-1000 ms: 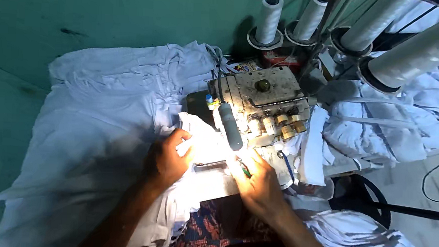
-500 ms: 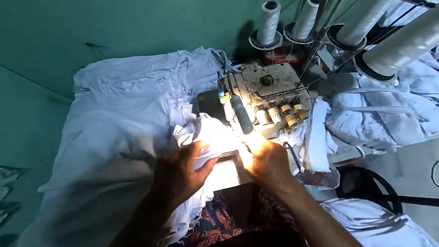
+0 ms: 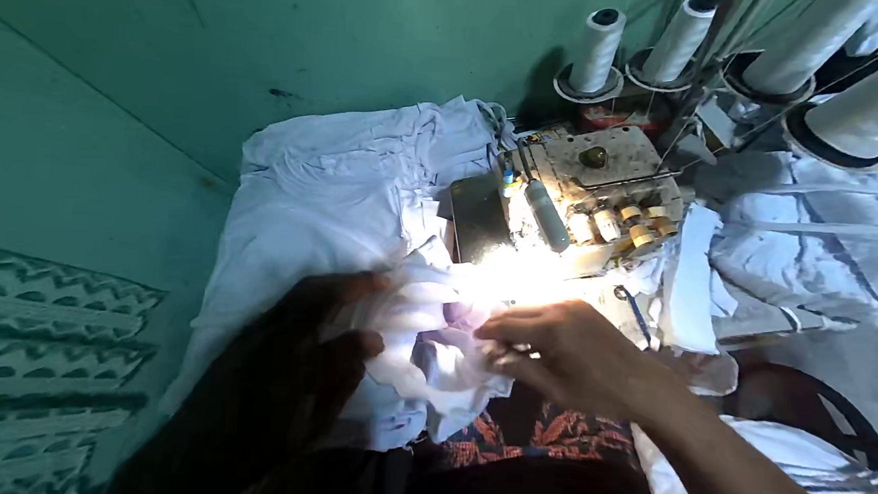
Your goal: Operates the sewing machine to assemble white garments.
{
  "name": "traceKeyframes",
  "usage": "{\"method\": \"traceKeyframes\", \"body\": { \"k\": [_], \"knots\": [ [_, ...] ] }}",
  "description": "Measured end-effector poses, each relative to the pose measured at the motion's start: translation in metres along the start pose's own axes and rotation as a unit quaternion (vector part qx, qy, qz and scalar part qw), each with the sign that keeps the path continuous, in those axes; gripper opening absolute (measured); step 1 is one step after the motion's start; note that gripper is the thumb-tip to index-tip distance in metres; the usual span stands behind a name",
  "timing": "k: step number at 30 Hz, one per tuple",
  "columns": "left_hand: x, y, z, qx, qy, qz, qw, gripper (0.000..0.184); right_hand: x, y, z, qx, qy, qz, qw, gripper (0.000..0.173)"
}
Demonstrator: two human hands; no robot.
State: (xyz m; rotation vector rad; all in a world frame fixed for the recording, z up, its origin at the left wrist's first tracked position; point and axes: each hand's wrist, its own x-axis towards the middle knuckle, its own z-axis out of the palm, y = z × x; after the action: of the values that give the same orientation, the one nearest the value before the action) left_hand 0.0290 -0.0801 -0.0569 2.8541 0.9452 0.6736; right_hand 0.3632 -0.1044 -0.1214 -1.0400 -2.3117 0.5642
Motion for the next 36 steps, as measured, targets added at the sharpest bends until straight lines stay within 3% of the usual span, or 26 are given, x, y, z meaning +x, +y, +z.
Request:
{"method": "traceKeyframes", "body": {
  "k": [3, 6, 10, 16, 23, 36],
  "knots": [
    [-0.028, -0.035, 0.006, 0.091, -0.023, -0.045, 0.995, 0.027, -0.020, 0.042, 0.023, -0.090, 0.030, 0.088, 0.992, 0.039],
    [-0.058, -0.059, 0.021, 0.097, -0.057, -0.099, 0.989, 0.030, -0.045, 0.068, 0.037, -0.065, 0.048, 0.151, 0.985, 0.043],
    [-0.073, -0.049, 0.046, 0.016, -0.017, -0.124, 0.992, 0.037, -0.057, 0.069, 0.062, -0.037, 0.094, 0.158, 0.982, 0.031],
    [-0.071, -0.034, 0.060, -0.021, 0.103, -0.093, 0.990, 0.026, -0.061, 0.067, 0.082, 0.076, 0.196, 0.189, 0.959, 0.019],
    [-0.055, -0.033, 0.057, -0.027, 0.067, -0.086, 0.994, 0.025, -0.061, 0.054, 0.090, 0.157, 0.296, 0.232, 0.913, 0.011],
    [-0.043, -0.027, 0.044, 0.003, 0.059, -0.085, 0.995, 0.028, -0.060, 0.058, 0.089, -0.088, 0.269, 0.209, 0.936, 0.020]
  ]
}}
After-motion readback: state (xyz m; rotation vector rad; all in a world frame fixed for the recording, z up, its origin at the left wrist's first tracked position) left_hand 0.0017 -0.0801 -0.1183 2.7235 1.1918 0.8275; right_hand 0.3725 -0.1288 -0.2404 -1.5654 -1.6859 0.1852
